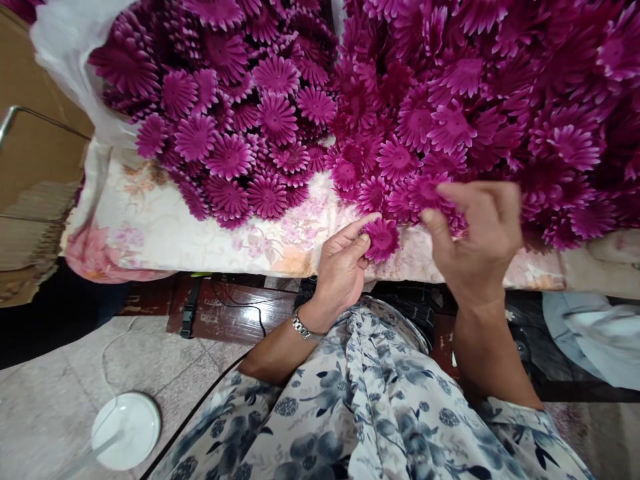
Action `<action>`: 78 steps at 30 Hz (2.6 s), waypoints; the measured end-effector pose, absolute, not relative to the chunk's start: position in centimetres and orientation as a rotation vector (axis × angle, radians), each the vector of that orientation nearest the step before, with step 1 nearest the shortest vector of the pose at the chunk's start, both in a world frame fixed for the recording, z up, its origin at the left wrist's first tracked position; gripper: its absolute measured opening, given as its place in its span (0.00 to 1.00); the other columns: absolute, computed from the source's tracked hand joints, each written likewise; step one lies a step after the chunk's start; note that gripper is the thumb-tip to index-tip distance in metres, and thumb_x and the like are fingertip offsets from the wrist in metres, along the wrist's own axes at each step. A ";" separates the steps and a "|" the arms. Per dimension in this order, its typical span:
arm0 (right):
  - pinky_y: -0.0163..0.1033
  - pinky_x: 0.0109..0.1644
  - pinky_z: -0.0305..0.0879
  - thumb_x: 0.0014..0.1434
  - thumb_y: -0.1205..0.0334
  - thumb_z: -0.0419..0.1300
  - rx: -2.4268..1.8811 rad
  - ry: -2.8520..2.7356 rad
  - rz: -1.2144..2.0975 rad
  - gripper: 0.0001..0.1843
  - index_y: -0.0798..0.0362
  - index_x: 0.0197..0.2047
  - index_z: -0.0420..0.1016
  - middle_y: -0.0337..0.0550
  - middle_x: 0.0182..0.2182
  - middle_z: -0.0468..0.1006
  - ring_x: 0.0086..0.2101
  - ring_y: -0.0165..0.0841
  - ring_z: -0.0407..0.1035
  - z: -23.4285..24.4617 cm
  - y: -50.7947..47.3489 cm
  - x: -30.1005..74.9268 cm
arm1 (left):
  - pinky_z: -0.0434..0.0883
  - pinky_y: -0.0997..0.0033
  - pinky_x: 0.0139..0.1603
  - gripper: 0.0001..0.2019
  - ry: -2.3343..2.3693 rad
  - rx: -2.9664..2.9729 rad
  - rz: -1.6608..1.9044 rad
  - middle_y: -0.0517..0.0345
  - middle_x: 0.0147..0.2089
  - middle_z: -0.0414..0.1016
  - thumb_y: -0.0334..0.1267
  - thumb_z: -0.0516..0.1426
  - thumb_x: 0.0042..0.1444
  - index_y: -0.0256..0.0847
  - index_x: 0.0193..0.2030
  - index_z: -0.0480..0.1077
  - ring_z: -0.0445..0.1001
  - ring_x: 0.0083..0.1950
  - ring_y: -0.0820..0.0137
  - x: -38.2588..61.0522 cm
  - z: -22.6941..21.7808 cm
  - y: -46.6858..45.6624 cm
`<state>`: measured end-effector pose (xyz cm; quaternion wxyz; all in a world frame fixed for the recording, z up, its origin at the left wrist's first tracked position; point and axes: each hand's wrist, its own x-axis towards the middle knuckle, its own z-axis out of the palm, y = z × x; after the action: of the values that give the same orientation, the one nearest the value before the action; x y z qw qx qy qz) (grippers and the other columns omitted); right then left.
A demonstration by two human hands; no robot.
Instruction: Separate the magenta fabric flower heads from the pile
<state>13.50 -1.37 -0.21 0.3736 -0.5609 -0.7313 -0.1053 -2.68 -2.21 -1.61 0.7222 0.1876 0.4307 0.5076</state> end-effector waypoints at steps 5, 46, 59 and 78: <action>0.39 0.38 0.65 0.60 0.64 0.57 -1.261 -2.080 0.096 0.03 0.54 0.34 0.70 0.43 0.28 0.73 0.33 0.33 0.66 -1.6 -2.6 11.2 | 0.51 0.82 0.19 0.13 0.914 0.395 1.046 0.61 0.25 0.70 0.30 0.61 0.44 0.41 0.39 0.80 0.53 0.21 0.83 -2.5 -1.2 -2.4; 0.37 0.36 0.64 0.59 0.68 0.58 -1.281 -1.966 -0.158 0.02 0.52 0.35 0.70 0.41 0.28 0.78 0.29 0.31 0.68 -1.7 -2.6 10.9 | 0.66 0.80 0.28 0.11 0.932 0.473 1.126 0.60 0.30 0.75 0.34 0.64 0.46 0.42 0.39 0.78 0.68 0.28 0.78 -2.4 -1.2 -2.5; 0.38 0.37 0.65 0.56 0.69 0.60 -1.234 -1.901 -0.132 0.05 0.51 0.36 0.71 0.42 0.29 0.78 0.32 0.32 0.70 -2.2 -3.3 10.8 | 0.61 0.78 0.27 0.06 0.968 0.428 1.169 0.65 0.20 0.68 0.33 0.66 0.37 0.37 0.21 0.73 0.62 0.23 0.80 -2.2 -1.2 -2.4; 0.46 0.43 0.64 0.59 0.62 0.57 -1.521 -1.700 -0.621 0.11 0.53 0.46 0.73 0.49 0.38 0.77 0.40 0.40 0.71 -0.3 -0.2 15.2 | 0.77 0.63 0.40 0.06 0.931 0.371 1.155 0.64 0.27 0.70 0.34 0.59 0.47 0.39 0.27 0.64 0.74 0.32 0.73 -2.9 -0.7 -2.0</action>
<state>15.20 -0.23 -0.29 0.3791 -0.5953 -0.6655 -0.2430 -2.89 -1.97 -0.65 0.7217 0.1680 0.4213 0.5229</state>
